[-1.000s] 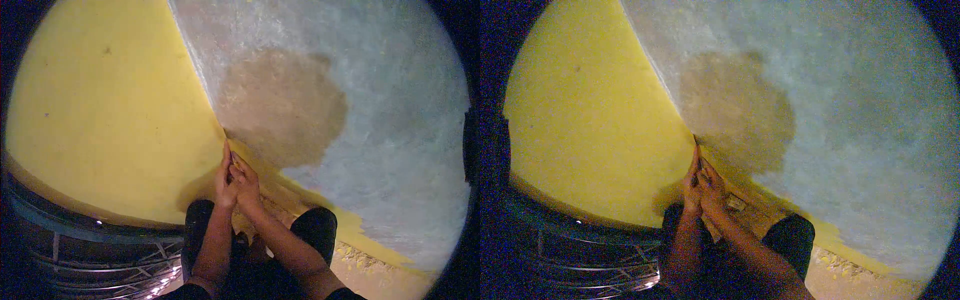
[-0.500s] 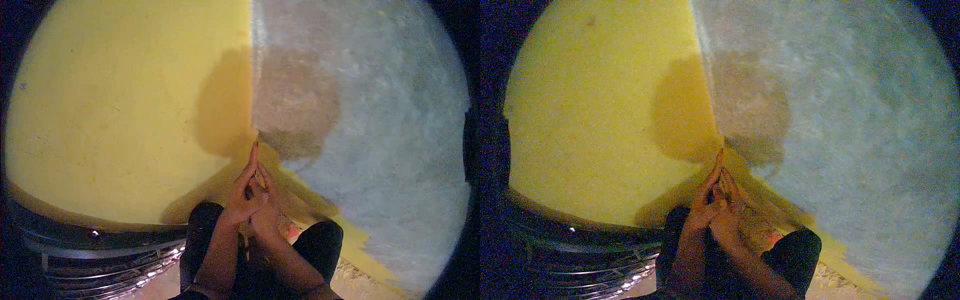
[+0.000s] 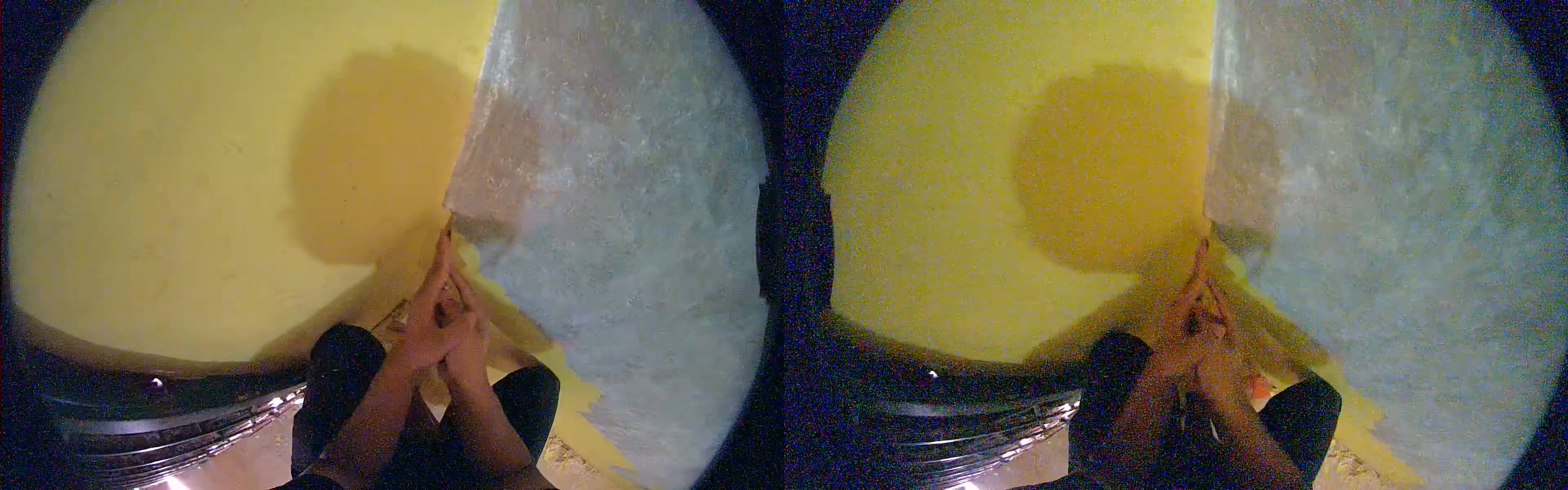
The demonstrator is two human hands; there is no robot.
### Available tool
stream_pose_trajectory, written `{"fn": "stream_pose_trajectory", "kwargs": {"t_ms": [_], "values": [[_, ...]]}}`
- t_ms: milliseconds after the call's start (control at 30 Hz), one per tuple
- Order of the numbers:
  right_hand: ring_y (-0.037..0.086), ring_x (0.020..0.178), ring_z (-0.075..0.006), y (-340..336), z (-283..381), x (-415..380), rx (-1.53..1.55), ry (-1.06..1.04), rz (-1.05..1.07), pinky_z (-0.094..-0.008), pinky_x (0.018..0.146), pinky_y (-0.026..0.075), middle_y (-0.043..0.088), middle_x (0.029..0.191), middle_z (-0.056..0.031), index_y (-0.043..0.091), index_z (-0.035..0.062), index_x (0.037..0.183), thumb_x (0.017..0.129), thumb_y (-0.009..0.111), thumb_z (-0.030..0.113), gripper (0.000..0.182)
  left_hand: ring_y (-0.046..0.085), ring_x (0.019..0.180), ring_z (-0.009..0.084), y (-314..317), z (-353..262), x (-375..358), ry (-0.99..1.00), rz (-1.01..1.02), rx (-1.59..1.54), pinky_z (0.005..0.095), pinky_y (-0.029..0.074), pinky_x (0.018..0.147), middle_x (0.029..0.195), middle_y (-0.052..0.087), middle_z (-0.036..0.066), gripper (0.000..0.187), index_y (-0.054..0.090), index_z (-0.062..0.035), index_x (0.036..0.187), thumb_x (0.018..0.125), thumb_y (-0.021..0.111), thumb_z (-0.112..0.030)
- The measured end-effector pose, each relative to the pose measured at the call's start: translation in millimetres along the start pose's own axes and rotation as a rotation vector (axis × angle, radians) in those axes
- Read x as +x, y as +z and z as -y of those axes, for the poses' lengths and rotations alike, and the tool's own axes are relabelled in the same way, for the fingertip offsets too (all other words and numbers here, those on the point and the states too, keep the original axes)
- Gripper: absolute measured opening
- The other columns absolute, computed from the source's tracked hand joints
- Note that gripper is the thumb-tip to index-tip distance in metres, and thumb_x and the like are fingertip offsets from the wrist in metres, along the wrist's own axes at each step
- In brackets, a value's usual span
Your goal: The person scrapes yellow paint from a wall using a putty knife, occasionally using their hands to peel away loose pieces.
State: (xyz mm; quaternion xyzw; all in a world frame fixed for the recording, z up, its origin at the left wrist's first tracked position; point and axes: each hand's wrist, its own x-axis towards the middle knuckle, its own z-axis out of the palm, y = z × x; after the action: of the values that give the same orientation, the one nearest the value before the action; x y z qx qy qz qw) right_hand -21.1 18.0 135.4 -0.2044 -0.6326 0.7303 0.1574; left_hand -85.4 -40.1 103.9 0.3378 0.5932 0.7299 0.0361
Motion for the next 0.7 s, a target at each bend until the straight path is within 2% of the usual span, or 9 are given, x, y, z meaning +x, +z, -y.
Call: {"fn": "stream_pose_trajectory", "kwargs": {"t_ms": [133, 200, 233, 267, 333, 467, 567, 600, 700], "values": [[0.062, 0.120, -0.0237, -33.0, -15.3, 30.5, 0.155, 0.071, -0.076, -0.0355, 0.106, 0.049, 0.061, 0.137, -0.0148, 0.051, -0.0016, 0.146, 0.105, 0.053, 0.017, 0.045, 0.006, 0.159, 0.0341, 27.7, 0.2, 3.8, -0.118, -0.024, 0.159, 0.0453, 0.008, 0.127, 0.172, 0.007, 0.022, 0.100, 0.010, 0.0010, 0.164, 0.086, 0.070, -0.015], [0.056, 0.131, -0.0308, -42.2, -18.0, 54.7, 0.176, 0.021, 0.094, -0.0408, 0.113, 0.042, 0.061, 0.141, -0.0175, 0.056, 0.0015, 0.143, 0.105, 0.052, 0.022, 0.044, 0.004, 0.159, 0.0348, 34.7, 25.7, 5.0, -0.100, -0.088, 0.205, 0.0454, 0.009, 0.127, 0.172, 0.004, 0.021, 0.096, 0.007, 0.0005, 0.164, 0.093, 0.067, -0.024], [0.054, 0.133, -0.0315, -55.2, -39.8, 60.2, 0.048, -0.206, 0.097, -0.0416, 0.115, 0.040, 0.061, 0.141, -0.0178, 0.059, -0.0003, 0.139, 0.102, 0.054, 0.019, 0.042, 0.004, 0.159, 0.0348, 39.0, 27.2, 4.3, -0.099, -0.084, 0.198, 0.0454, 0.009, 0.127, 0.172, 0.004, 0.021, 0.096, 0.007, 0.0005, 0.164, 0.093, 0.067, -0.024], [0.054, 0.133, -0.0315, -59.2, -52.7, 60.5, 0.047, -0.207, 0.092, -0.0416, 0.115, 0.040, 0.061, 0.141, -0.0178, 0.059, -0.0003, 0.139, 0.102, 0.054, 0.019, 0.042, 0.006, 0.159, 0.0345, 41.8, 26.8, 3.4, 0.013, -0.142, 0.102, 0.0452, 0.009, 0.127, 0.172, 0.005, 0.021, 0.094, 0.009, 0.0007, 0.164, 0.095, 0.066, -0.028], [0.066, 0.109, -0.0195, -47.9, -77.9, 55.9, 0.034, -0.213, 0.027, -0.0308, 0.097, 0.053, 0.067, 0.127, -0.0135, 0.058, -0.0011, 0.140, 0.102, 0.061, 0.020, 0.043, 0.008, 0.159, 0.0343, 36.0, 30.4, -0.7, 0.116, -0.187, 0.007, 0.0449, 0.010, 0.127, 0.172, 0.007, 0.021, 0.093, 0.010, 0.0010, 0.164, 0.097, 0.064, -0.032], [0.065, 0.103, -0.0176, -23.1, -65.7, 28.4, 0.360, 0.037, -0.017, -0.0298, 0.090, 0.054, 0.068, 0.117, -0.0097, 0.055, 0.0015, 0.141, 0.103, 0.061, 0.017, 0.042, 0.013, 0.158, 0.0329, 23.1, 26.3, -13.0, 0.020, -0.161, -0.029, 0.0449, 0.013, 0.127, 0.171, 0.015, 0.022, 0.088, 0.015, 0.0011, 0.163, 0.099, 0.063, -0.035], [0.065, 0.099, -0.0161, -18.9, -51.9, 13.3, 0.452, 0.036, -0.052, -0.0290, 0.085, 0.054, 0.068, 0.112, -0.0071, 0.055, 0.0043, 0.142, 0.103, 0.061, 0.015, 0.040, 0.015, 0.158, 0.0323, 26.0, 11.8, -16.3, -0.141, -0.130, -0.050, 0.0450, 0.014, 0.126, 0.170, 0.017, 0.022, 0.086, 0.017, 0.0007, 0.163, 0.099, 0.063, -0.035], [0.065, 0.099, -0.0161, -20.4, -45.1, 4.4, 0.458, 0.034, -0.053, -0.0290, 0.085, 0.054, 0.068, 0.112, -0.0071, 0.055, 0.0043, 0.142, 0.103, 0.061, 0.015, 0.040, 0.015, 0.158, 0.0323, 28.5, 5.2, -21.0, -0.250, -0.108, -0.030, 0.0450, 0.014, 0.126, 0.170, 0.017, 0.022, 0.086, 0.017, 0.0005, 0.163, 0.099, 0.063, -0.034], [0.064, 0.099, -0.0152, -28.6, -32.6, -7.2, 0.335, 0.151, -0.082, -0.0283, 0.086, 0.053, 0.068, 0.113, -0.0067, 0.056, 0.0062, 0.141, 0.103, 0.061, 0.015, 0.039, 0.020, 0.156, 0.0311, 39.4, -15.5, -26.2, -0.198, -0.144, -0.012, 0.0426, 0.018, 0.125, 0.170, 0.019, 0.022, 0.084, 0.017, 0.0006, 0.163, 0.100, 0.061, -0.035]]}}
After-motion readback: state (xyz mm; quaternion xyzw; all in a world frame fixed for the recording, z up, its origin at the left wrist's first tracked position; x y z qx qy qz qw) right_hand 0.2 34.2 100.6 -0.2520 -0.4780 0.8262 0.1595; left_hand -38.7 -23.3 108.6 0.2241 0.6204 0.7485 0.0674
